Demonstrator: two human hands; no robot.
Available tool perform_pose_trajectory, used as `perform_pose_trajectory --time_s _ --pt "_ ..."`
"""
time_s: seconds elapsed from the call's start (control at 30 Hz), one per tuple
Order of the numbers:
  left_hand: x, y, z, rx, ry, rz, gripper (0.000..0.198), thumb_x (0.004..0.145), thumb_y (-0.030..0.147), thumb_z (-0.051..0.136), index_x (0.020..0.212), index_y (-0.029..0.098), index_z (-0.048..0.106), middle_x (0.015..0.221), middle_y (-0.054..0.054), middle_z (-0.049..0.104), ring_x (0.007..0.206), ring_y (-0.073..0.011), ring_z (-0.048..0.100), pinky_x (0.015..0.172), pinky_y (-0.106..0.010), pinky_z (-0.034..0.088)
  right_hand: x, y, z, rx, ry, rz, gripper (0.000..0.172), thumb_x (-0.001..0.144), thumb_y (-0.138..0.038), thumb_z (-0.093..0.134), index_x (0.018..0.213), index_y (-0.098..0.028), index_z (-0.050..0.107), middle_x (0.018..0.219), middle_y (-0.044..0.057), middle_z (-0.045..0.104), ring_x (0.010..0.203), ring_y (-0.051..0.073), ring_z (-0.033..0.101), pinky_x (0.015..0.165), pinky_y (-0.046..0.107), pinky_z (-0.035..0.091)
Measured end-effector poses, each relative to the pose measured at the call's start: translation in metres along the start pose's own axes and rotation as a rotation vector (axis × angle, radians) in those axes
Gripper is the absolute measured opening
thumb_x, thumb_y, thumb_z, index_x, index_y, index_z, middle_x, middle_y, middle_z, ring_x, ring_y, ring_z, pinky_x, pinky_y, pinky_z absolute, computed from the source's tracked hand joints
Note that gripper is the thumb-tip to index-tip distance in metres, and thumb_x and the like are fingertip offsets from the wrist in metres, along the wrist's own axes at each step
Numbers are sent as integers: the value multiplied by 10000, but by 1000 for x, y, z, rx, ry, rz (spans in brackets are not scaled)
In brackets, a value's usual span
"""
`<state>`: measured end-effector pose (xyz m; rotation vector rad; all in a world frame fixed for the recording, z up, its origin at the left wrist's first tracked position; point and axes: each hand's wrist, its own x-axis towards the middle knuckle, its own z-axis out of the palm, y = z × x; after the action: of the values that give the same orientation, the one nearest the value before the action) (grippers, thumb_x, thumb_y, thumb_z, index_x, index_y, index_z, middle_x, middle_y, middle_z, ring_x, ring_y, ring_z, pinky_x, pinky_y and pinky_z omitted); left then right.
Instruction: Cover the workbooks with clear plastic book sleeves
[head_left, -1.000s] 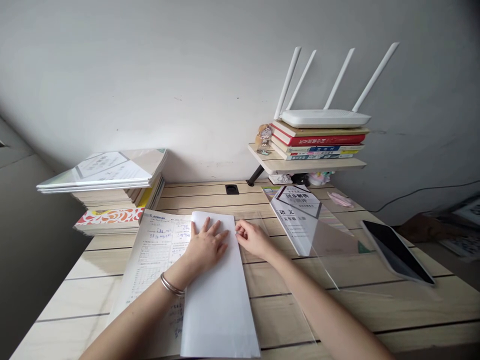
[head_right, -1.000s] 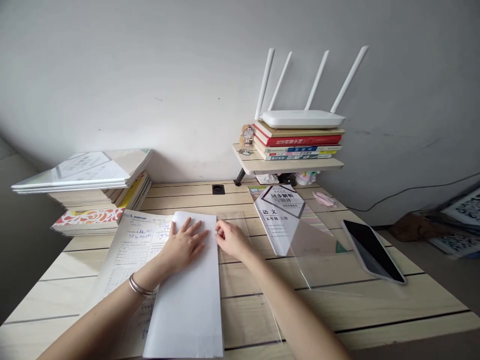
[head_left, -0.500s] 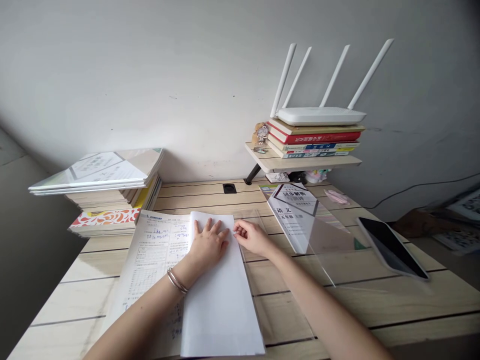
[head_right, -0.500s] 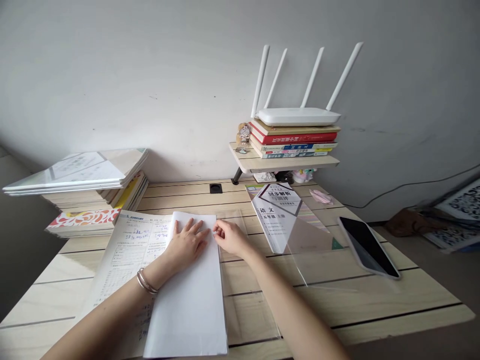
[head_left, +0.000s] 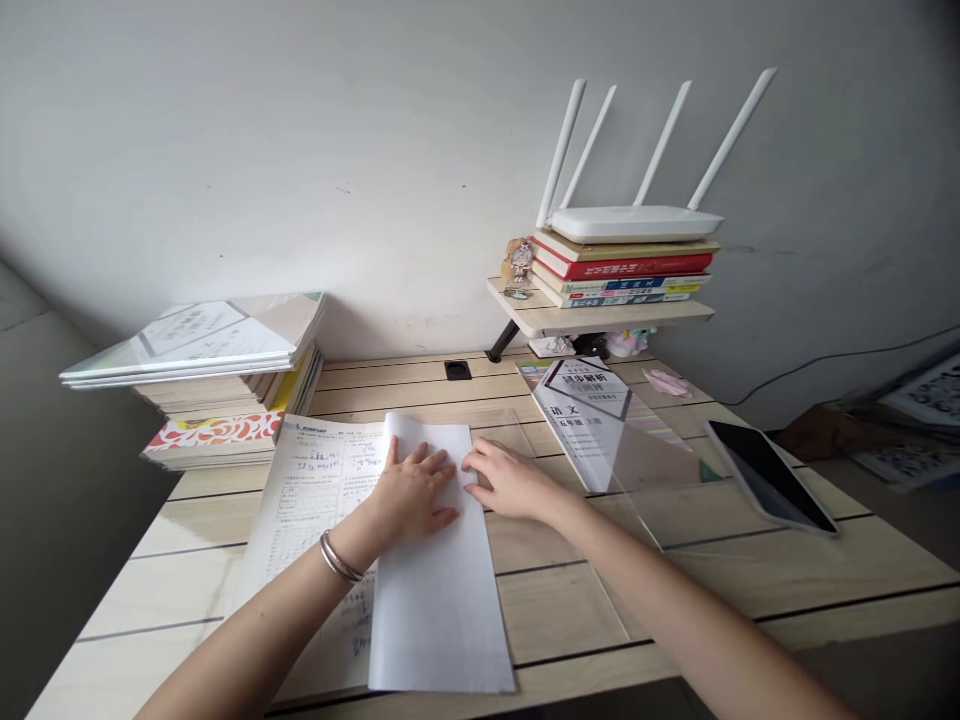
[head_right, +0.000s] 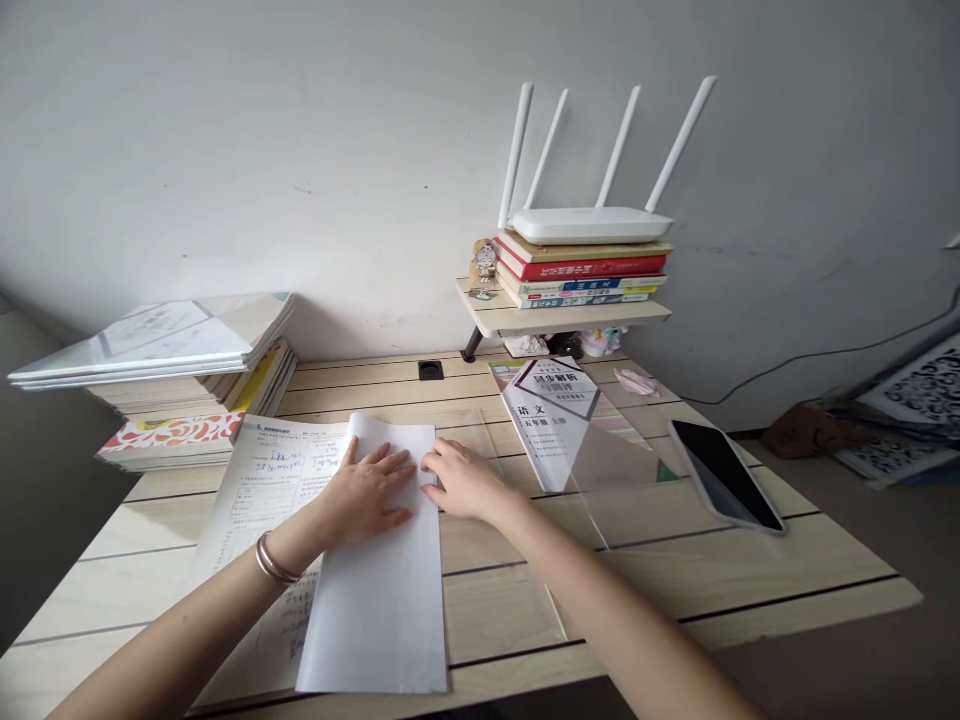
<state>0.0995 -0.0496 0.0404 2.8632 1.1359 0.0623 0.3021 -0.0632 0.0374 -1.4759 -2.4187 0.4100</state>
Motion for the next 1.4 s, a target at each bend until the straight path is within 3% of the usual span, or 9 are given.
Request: perform_pose_trajectory --time_s 0.17,0.37,0.63,0.73,0.9,1.13,1.4 --pt "-1 -3 13 11 16 -16 623 863 613 355 1399 296 365 1468 -55 367 1344 -336 280 1062 -658 76 -27 -21 -14 -160 -129 -143 168 813 -323 608 740 -172 613 981 75 517 919 205 519 767 330 429" --pt "-1 -1 10 18 28 -18 618 862 617 362 1396 305 374 1461 -54 378 1338 -335 297 1070 -643 81 -45 -33 -19 -195 -336 -359 79 791 -253 620 809 -176 628 899 57 580 866 199 501 709 317 398" --pt "-1 0 9 21 14 -29 636 861 621 362 1404 291 360 1468 -55 365 1343 -334 289 1068 -643 91 -47 -45 -25 -285 -506 -438 182 662 -284 752 738 -195 612 847 35 599 880 210 479 642 317 337" --pt "-1 -1 11 27 24 -22 637 863 622 353 1406 288 357 1467 -53 366 1344 -336 287 1068 -643 95 -50 -49 -26 -308 -487 -506 233 607 -287 800 708 -200 609 870 20 596 869 196 480 629 315 326" --pt "-2 -3 16 38 46 -13 639 868 628 323 1410 290 348 1465 -53 372 1345 -328 283 1074 -630 93 -52 -44 -25 -357 -437 -586 391 546 -259 854 838 -209 598 869 -9 615 808 176 495 598 309 291" --pt "-2 -5 16 32 68 -9 654 861 650 302 1405 290 359 1459 -53 382 1339 -322 297 1074 -627 111 -48 -39 -19 -378 -450 -685 229 648 -254 795 751 -200 598 780 -10 621 782 170 494 566 311 267" --pt "-2 -4 16 52 96 -35 642 856 645 330 1369 270 420 1429 -89 419 1325 -332 319 1066 -636 138 -46 -40 -20 -368 -462 -648 207 635 -283 807 652 -191 623 767 19 607 782 176 513 525 296 238"
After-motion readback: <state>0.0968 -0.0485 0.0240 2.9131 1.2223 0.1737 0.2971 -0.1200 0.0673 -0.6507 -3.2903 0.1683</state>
